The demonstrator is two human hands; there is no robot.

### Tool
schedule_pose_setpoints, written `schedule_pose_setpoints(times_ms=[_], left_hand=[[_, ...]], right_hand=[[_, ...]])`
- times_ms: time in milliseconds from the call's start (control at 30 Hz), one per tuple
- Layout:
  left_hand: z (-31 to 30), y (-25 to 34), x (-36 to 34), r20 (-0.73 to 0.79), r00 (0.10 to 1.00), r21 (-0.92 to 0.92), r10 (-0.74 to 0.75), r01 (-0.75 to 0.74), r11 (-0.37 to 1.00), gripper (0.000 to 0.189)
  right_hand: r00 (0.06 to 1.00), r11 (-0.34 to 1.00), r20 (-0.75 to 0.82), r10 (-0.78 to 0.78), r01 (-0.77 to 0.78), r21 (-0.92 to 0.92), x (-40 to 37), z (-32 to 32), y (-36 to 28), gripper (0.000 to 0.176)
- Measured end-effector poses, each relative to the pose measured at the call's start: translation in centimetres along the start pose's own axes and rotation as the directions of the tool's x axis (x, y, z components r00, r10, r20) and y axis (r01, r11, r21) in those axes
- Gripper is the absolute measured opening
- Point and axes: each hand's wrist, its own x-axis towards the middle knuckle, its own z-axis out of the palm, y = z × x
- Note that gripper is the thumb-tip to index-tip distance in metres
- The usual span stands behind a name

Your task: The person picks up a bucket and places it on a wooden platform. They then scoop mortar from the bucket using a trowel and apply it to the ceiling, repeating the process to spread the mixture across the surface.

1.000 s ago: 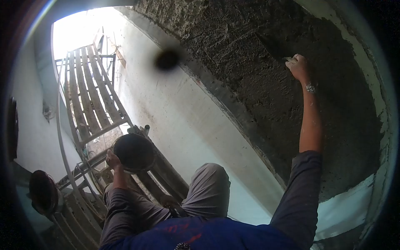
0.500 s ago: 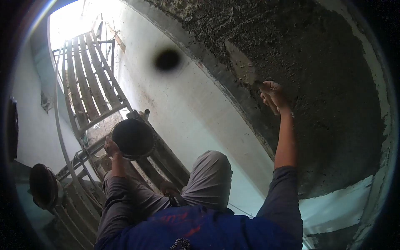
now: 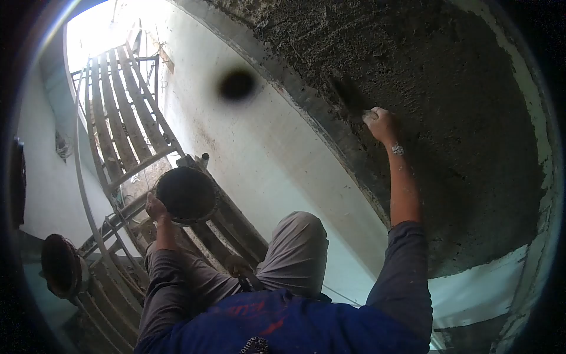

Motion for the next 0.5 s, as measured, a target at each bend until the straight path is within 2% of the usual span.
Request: schedule_pose_setpoints(times_ms=[100, 133, 267, 367, 467, 500], left_hand=[[0.1, -0.1, 0.0, -0.031, 1.0, 0.024, 0.006, -0.005, 1.0, 0.049], [0.2, -0.8, 0.4, -0.032, 0.999, 0.046, 0.013, -0.011, 0.999, 0.049], [0.3, -1.8, 1.1, -0.006, 1.0, 0.063, 0.004, -0.004, 0.998, 0.048], [0.3, -1.3, 0.9, -0.007, 1.0, 0.0, -0.015, 0.015, 1.0, 0.047], [0.6, -2.3, 1.3, 0.008, 1.0, 0.018, -0.016, 0.016, 1.0, 0.047], [0.4, -2.1, 1.1, 0.017, 1.0, 0.041, -0.014, 0.014, 0.999, 0.047]], right_hand=[[0.999, 1.0, -0.039, -0.01, 0.011, 0.028, 0.6, -1.6, 1.2, 0.036], [0.998, 0.998, -0.018, 0.054, -0.053, 0.041, 0.5, -2.3, 1.4, 0.036], [0.995, 0.998, -0.07, 0.068, -0.068, 0.006, 0.6, -4.1, 3.4, 0.034], [0.98, 0.971, -0.178, 0.094, -0.129, -0.199, -1.7, -7.0, 0.2, 0.035], [0.942, 0.969, -0.323, 0.089, -0.157, -0.191, -3.6, -8.0, -1.9, 0.036], [0.943, 0.991, -0.328, 0.054, -0.092, -0.099, -3.8, -7.8, -1.7, 0.035]])
